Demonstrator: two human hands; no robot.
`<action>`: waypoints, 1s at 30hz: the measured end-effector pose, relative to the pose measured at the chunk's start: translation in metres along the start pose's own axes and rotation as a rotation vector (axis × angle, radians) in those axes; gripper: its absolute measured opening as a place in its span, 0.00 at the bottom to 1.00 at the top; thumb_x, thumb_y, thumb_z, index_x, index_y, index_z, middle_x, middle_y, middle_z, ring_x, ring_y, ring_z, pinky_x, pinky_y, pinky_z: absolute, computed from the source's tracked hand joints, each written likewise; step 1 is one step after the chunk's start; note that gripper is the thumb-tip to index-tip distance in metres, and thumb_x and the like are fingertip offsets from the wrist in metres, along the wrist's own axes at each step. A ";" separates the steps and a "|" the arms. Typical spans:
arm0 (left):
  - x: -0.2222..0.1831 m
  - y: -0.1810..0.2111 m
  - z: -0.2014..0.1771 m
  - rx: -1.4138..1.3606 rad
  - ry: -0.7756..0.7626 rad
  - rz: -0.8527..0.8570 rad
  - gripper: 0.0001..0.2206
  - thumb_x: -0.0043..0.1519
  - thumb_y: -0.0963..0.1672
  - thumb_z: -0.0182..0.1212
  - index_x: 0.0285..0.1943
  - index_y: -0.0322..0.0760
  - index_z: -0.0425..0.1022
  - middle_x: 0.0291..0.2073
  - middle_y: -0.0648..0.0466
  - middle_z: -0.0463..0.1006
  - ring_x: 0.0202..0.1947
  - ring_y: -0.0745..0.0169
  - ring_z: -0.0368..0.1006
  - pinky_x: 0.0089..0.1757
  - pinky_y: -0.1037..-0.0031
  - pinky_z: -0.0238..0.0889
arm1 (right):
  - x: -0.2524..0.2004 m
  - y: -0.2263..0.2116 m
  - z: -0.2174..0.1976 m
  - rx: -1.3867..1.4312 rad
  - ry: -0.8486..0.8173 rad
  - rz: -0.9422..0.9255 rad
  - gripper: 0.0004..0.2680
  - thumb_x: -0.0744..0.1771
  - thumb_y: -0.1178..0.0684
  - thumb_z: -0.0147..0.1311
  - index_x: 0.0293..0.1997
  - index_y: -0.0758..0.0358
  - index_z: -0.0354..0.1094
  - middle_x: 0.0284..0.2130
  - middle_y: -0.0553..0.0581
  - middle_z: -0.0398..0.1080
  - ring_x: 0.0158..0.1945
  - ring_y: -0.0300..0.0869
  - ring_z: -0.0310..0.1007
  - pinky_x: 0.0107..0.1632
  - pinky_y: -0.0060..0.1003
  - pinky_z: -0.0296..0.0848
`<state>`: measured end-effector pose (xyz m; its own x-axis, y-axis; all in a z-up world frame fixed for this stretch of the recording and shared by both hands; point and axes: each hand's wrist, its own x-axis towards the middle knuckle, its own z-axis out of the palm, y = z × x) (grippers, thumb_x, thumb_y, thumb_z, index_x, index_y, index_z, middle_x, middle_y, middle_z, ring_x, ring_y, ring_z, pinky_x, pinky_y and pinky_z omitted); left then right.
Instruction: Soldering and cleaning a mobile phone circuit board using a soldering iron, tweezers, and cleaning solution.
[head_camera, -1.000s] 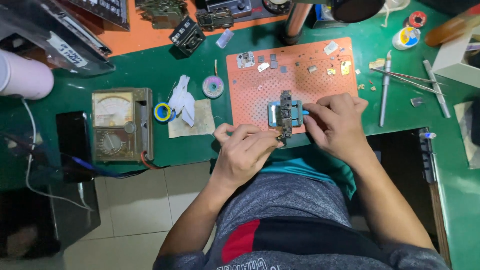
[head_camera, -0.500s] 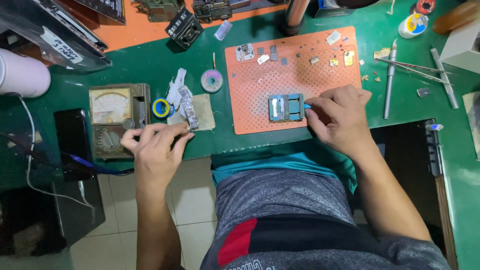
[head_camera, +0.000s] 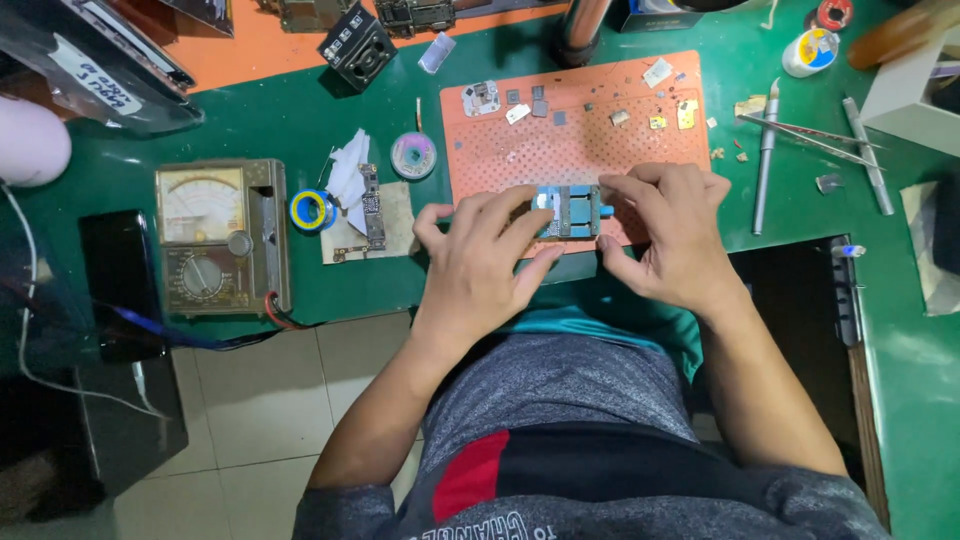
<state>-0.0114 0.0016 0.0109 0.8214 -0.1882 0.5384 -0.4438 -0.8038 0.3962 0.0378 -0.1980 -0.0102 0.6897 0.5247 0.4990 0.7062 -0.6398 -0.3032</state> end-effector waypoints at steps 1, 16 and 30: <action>0.003 0.000 0.001 -0.004 -0.042 -0.023 0.12 0.53 0.49 0.56 0.42 0.44 0.68 0.40 0.58 0.68 0.39 0.64 0.63 0.41 0.62 0.42 | -0.002 0.003 -0.001 0.048 0.002 0.018 0.13 0.59 0.46 0.48 0.43 0.58 0.64 0.33 0.52 0.57 0.35 0.44 0.55 0.40 0.37 0.46; 0.002 -0.021 0.011 0.001 -0.142 -0.019 0.26 0.52 0.51 0.58 0.58 0.43 0.58 0.26 0.61 0.69 0.37 0.67 0.64 0.43 0.61 0.41 | -0.002 0.000 0.005 -0.075 0.123 -0.080 0.02 0.62 0.53 0.52 0.31 0.55 0.68 0.34 0.52 0.63 0.37 0.43 0.60 0.39 0.36 0.47; 0.006 -0.004 0.013 0.049 -0.040 0.002 0.15 0.52 0.49 0.58 0.45 0.43 0.67 0.29 0.59 0.70 0.36 0.66 0.64 0.43 0.58 0.39 | 0.001 -0.002 0.000 -0.142 0.189 -0.128 0.07 0.60 0.53 0.46 0.35 0.57 0.70 0.42 0.55 0.67 0.37 0.44 0.60 0.39 0.36 0.46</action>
